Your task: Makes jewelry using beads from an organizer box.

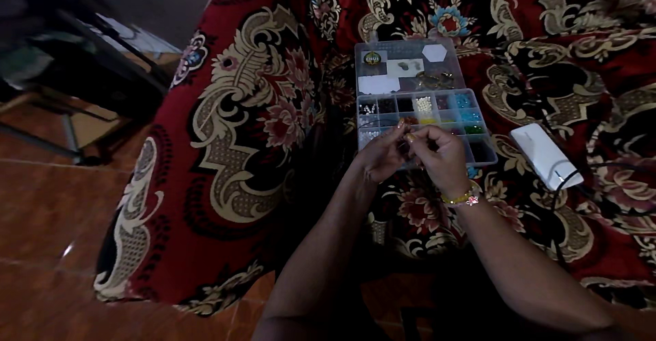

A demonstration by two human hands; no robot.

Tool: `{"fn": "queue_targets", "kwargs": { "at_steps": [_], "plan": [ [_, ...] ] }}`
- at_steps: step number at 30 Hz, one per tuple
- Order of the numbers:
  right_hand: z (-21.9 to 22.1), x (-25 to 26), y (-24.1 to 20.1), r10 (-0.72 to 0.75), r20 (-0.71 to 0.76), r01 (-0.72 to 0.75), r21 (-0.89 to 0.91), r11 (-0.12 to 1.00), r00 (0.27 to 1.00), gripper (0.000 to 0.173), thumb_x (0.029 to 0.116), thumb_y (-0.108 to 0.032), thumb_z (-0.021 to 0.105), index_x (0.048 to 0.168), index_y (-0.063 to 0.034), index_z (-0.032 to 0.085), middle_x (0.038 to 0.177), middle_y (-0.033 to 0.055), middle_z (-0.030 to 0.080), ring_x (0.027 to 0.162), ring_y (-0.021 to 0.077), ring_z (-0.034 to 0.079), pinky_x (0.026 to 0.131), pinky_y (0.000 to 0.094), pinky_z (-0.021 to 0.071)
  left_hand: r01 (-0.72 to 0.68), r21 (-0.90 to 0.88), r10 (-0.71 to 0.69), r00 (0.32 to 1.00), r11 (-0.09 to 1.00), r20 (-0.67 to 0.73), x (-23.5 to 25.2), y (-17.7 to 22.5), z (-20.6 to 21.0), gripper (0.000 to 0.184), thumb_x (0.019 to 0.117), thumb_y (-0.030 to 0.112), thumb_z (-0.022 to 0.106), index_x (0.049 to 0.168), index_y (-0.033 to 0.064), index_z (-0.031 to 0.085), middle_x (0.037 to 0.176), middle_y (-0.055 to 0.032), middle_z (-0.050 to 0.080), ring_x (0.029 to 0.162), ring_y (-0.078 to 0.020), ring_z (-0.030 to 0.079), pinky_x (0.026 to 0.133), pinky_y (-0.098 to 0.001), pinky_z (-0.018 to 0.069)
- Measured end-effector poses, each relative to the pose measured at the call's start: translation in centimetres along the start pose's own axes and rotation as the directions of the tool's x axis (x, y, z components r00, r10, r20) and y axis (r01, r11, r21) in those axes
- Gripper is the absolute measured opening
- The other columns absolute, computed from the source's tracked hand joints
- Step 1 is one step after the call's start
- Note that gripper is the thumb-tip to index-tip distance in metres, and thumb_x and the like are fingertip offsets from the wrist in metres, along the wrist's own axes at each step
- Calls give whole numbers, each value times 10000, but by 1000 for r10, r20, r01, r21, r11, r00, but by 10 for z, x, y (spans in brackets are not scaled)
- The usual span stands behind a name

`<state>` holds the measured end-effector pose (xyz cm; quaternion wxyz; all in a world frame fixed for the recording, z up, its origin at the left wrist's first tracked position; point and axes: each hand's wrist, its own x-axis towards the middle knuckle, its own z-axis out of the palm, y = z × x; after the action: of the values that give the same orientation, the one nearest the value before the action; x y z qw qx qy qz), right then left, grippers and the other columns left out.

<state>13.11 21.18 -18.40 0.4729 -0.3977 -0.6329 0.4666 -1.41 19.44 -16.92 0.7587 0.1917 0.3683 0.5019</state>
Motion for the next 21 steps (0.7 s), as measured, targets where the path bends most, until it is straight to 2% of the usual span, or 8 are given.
{"fn": "queue_targets", "kwargs": {
  "at_steps": [4, 11, 15, 21],
  "plan": [
    [0, 1, 2, -30, -7, 30, -46, 998, 1000, 82, 934, -122, 648, 897, -74, 702, 665, -54, 616, 517, 7, 548, 490, 182, 490, 27, -50, -26, 1000, 998, 7, 1, -1, 1, 296, 1107, 310, 390, 1140, 109, 605, 967, -24, 669, 845, -91, 657, 803, -237, 558],
    [1, 0, 3, -35, -17, 34, -55, 998, 999, 80, 936, -124, 652, 903, -71, 701, 672, -54, 620, 523, 2, 555, 490, 174, 493, 35, -88, -34, 999, 996, 21, 1, -2, -1, 299, 1107, 315, 389, 1150, 100, 592, 1014, -43, 674, 876, -110, 667, 811, -249, 561],
    [2, 0, 3, -38, -26, 37, -51, 998, 999, 80, 932, -120, 647, 899, -75, 704, 670, -53, 627, 518, 5, 556, 486, 176, 492, 40, -90, -41, 999, 995, -15, 1, -1, 1, 276, 1105, 311, 403, 1135, 106, 585, 987, -34, 660, 848, -106, 657, 789, -249, 560],
    [1, 0, 3, -22, -31, 20, -47, 999, 999, 84, 938, -127, 641, 905, -77, 700, 667, -57, 621, 514, 2, 553, 484, 174, 491, 23, -66, -25, 999, 998, -32, 1, -2, 1, 268, 1102, 307, 414, 1177, 108, 578, 1023, -40, 671, 886, -114, 667, 816, -259, 563]
  ]
}}
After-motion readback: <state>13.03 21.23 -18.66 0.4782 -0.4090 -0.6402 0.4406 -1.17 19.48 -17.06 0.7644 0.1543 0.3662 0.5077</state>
